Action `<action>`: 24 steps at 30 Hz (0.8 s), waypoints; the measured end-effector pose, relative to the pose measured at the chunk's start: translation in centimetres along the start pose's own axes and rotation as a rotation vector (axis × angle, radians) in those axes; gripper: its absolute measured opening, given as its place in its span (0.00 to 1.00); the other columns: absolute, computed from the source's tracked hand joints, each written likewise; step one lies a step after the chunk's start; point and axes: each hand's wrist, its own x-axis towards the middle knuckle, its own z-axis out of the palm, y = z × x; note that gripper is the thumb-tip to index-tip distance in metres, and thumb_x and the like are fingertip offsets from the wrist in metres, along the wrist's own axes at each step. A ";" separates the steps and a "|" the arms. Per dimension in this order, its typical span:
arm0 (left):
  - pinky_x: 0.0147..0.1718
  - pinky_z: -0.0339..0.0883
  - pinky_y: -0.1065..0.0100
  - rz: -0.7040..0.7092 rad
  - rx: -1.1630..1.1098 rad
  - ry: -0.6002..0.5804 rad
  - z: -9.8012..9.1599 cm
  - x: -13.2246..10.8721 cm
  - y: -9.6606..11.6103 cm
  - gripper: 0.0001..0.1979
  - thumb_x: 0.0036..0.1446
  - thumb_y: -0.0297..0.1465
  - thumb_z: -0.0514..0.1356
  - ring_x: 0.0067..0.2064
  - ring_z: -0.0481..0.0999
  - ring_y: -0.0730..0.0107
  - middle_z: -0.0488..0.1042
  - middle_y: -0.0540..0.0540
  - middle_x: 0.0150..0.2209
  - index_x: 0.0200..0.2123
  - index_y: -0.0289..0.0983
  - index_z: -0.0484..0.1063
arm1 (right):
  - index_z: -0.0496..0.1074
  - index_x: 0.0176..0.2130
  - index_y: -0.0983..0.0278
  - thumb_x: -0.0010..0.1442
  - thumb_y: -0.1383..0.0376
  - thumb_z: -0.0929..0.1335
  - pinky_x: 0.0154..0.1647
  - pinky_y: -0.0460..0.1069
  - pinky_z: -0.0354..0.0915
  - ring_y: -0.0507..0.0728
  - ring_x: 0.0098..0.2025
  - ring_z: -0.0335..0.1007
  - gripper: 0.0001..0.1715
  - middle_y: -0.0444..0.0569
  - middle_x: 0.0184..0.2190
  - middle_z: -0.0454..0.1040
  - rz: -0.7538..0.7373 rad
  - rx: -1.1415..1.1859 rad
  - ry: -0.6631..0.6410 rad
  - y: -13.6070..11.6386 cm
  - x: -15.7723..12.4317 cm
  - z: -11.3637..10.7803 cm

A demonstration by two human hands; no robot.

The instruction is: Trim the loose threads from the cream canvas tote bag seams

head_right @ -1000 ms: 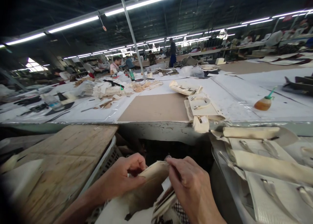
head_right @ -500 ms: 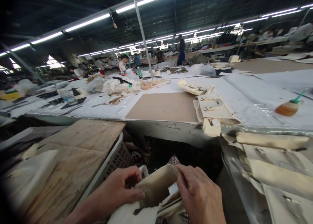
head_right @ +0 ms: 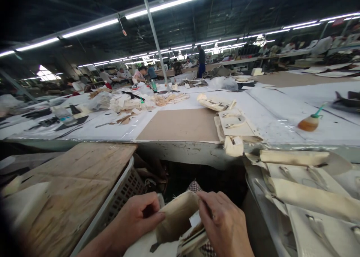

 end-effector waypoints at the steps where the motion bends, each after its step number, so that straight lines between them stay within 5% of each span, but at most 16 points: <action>1: 0.28 0.55 0.72 0.034 0.023 -0.021 -0.3 0.4 0.4 0.07 0.53 0.30 0.60 0.29 0.66 0.73 0.68 0.54 0.25 0.24 0.37 0.66 | 0.74 0.44 0.56 0.67 0.63 0.63 0.33 0.47 0.73 0.55 0.33 0.77 0.11 0.43 0.33 0.79 0.005 0.009 0.000 0.0 0.1 -0.1; 5: 0.34 0.60 0.73 0.159 0.017 -0.082 -1.3 2.0 2.0 0.03 0.52 0.27 0.59 0.34 0.69 0.71 0.73 0.53 0.35 0.32 0.38 0.70 | 0.75 0.43 0.58 0.66 0.65 0.63 0.32 0.47 0.72 0.55 0.32 0.77 0.12 0.45 0.32 0.79 0.032 0.017 0.024 -0.6 0.3 -0.5; 9: 0.34 0.59 0.72 0.214 0.032 -0.135 -1.5 3.3 3.3 0.02 0.51 0.28 0.60 0.35 0.69 0.70 0.73 0.53 0.34 0.30 0.38 0.69 | 0.75 0.41 0.59 0.67 0.63 0.62 0.31 0.47 0.71 0.56 0.31 0.77 0.13 0.46 0.31 0.79 0.043 0.032 0.046 -1.5 0.5 -0.7; 14: 0.35 0.57 0.71 0.311 0.185 -0.025 0.1 3.8 3.6 0.05 0.55 0.25 0.56 0.34 0.70 0.71 0.73 0.52 0.34 0.28 0.38 0.65 | 0.75 0.41 0.59 0.68 0.64 0.61 0.30 0.47 0.70 0.56 0.30 0.75 0.14 0.46 0.30 0.79 0.037 0.003 0.102 -2.2 0.4 0.0; 24: 0.30 0.51 0.68 0.091 0.305 -0.115 1.8 2.3 3.8 0.08 0.56 0.23 0.49 0.32 0.74 0.66 0.72 0.54 0.29 0.36 0.41 0.59 | 0.71 0.40 0.58 0.65 0.61 0.64 0.33 0.46 0.72 0.55 0.30 0.76 0.06 0.43 0.31 0.78 0.189 0.171 0.123 -2.3 -0.8 -0.3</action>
